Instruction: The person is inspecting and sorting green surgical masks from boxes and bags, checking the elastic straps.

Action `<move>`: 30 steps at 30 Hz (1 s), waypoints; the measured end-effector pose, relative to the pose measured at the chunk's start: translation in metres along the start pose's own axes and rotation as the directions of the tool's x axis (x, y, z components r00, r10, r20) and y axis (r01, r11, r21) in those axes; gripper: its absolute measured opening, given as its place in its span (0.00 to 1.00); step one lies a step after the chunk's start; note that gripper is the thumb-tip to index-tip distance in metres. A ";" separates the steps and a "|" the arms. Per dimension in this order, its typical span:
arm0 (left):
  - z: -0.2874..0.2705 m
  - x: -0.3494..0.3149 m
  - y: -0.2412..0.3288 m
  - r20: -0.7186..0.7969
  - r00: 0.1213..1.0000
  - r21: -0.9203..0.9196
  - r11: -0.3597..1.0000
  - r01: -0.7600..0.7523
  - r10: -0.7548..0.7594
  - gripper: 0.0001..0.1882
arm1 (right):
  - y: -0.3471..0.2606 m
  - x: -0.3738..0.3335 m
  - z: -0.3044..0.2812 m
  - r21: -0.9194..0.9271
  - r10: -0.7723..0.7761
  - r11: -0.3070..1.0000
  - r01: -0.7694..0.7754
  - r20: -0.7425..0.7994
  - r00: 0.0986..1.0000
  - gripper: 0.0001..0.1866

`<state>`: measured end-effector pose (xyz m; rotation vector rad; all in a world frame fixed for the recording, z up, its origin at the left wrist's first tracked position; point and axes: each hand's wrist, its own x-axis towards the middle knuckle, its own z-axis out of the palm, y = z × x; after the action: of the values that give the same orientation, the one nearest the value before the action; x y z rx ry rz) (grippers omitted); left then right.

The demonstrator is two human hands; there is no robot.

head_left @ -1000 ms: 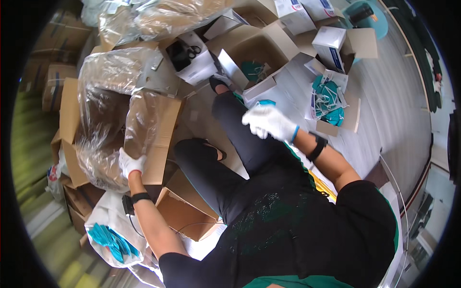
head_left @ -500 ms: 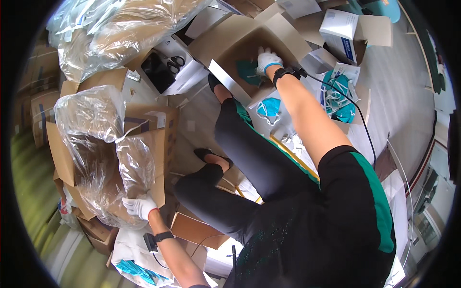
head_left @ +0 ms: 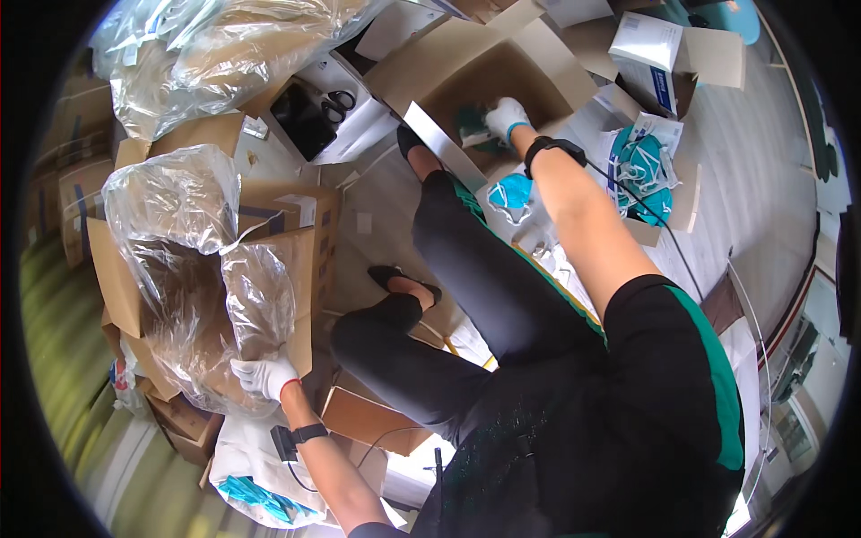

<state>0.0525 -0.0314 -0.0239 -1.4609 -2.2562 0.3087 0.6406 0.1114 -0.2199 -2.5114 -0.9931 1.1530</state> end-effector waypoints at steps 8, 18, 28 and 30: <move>-0.026 0.010 -0.012 0.250 0.968 -0.138 0.990 0.020 0.015 0.66 | -0.004 -0.067 -0.102 0.906 -0.428 0.423 0.022 0.178 0.886 0.05; -0.195 -0.060 0.085 -0.246 0.948 -0.742 0.590 -0.319 0.203 0.28 | -0.027 -0.202 -0.202 0.956 -0.783 0.293 0.015 0.231 0.578 0.06; -0.211 -0.122 0.228 0.272 0.381 -0.640 -0.130 0.758 0.884 0.44 | -0.041 -0.329 -0.213 0.928 -0.926 0.372 -0.040 0.373 0.058 0.20; -0.224 -0.132 0.224 0.094 -0.037 -0.503 0.080 0.861 0.995 0.47 | -0.030 -0.331 -0.211 0.930 -0.922 0.369 -0.007 0.367 0.122 0.17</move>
<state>0.3855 -0.0671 0.0509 -3.5927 -3.7385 -1.2868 0.6255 -0.0635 0.1329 -0.3665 -1.0559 2.0743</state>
